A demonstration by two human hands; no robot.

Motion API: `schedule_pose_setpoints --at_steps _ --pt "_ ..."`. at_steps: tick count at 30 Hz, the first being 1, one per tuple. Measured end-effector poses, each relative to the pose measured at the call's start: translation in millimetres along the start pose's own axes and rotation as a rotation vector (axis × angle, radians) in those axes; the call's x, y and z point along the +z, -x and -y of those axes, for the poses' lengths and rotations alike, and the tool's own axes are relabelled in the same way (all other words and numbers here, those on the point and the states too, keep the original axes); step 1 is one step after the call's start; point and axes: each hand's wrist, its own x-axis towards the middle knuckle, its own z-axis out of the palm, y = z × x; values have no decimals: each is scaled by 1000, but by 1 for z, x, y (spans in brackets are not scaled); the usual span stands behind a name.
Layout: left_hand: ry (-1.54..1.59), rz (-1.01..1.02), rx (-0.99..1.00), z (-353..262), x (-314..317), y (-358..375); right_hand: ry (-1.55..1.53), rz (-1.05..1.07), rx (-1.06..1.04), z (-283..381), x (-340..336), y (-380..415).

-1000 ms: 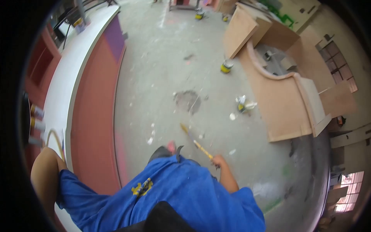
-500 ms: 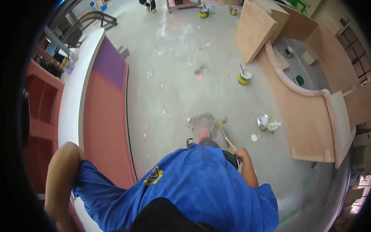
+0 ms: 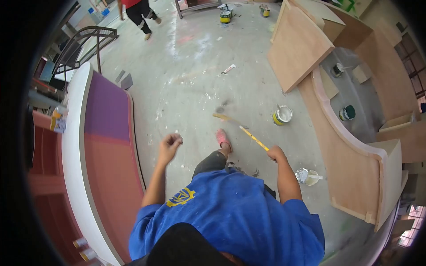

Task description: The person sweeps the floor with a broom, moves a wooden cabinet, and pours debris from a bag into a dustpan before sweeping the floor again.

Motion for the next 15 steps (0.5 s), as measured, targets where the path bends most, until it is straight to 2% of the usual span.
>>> schedule_pose_setpoints --at_steps 2,4,7,11,13,15 --pt "-223 -49 -102 70 20 -50 -121 12 74 9 -2 -36" --pt "-264 -72 -235 126 36 -92 -177 -21 102 27 -10 -54" --pt "48 12 -516 95 52 -175 -161 -126 90 68 -41 -69" --pt "-217 364 -264 13 66 -332 -160 -167 80 128 -78 -131" --pt "-280 423 -93 7 79 -414 -171 -180 67 156 -104 -185" --pt "-340 407 -97 20 92 -503 -167 -188 49 195 -133 -240"
